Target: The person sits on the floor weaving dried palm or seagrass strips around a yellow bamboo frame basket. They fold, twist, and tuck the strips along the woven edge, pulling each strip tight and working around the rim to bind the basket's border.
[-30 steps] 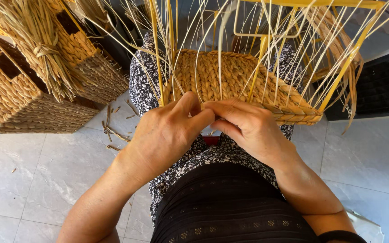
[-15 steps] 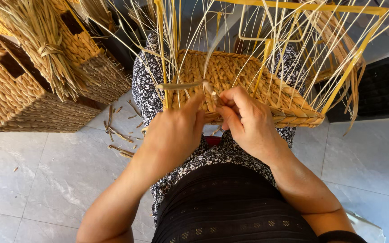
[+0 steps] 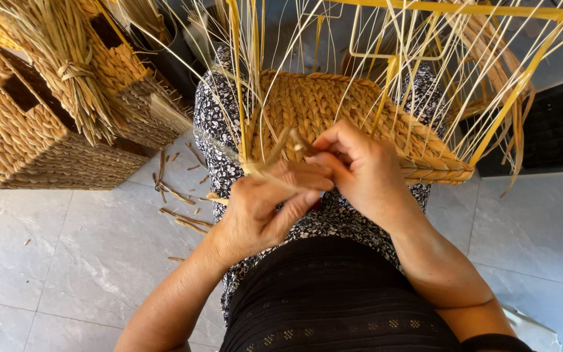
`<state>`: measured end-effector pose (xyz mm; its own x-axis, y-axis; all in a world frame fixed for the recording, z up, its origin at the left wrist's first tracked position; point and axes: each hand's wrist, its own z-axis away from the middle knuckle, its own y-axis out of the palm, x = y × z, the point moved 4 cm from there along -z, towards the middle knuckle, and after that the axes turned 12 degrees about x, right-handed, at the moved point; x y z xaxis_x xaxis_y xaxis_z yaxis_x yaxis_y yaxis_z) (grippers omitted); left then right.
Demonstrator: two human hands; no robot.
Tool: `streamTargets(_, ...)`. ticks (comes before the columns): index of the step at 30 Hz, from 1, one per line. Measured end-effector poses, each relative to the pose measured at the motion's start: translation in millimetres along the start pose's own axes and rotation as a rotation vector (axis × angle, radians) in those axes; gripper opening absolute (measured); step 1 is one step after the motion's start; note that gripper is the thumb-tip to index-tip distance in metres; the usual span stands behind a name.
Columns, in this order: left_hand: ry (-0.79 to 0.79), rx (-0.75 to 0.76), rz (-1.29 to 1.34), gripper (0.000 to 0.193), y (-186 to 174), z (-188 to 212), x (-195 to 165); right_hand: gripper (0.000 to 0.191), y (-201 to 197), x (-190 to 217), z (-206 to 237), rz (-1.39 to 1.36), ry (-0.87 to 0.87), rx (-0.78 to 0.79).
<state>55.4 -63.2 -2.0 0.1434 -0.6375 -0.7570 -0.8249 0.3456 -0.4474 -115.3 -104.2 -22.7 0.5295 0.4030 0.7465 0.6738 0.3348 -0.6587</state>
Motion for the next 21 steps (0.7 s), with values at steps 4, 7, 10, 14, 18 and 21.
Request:
streamTargets(4,-0.063,-0.061,-0.113,0.022,-2,7,-3,0.013,2,10,3,0.047,0.063,-0.044)
streamTargets(7,-0.212,-0.164,-0.236,0.024,-3,11,1,0.013,1,19,3,0.1,0.02,-0.048)
streamTargets(10,-0.268,-0.176,-0.369,0.023,0,13,7,0.015,1,23,3,0.17,-0.021,-0.02)
streamTargets(14,-0.297,-0.17,-0.39,0.018,2,16,16,0.017,4,18,3,-0.039,-0.093,-0.047)
streamTargets(18,-0.325,-0.145,-0.371,0.014,3,19,20,0.014,10,5,6,-0.119,-0.026,-0.1)
streamTargets(21,-0.396,-0.106,-0.415,0.014,1,21,18,0.012,14,-3,10,-0.206,0.049,-0.081)
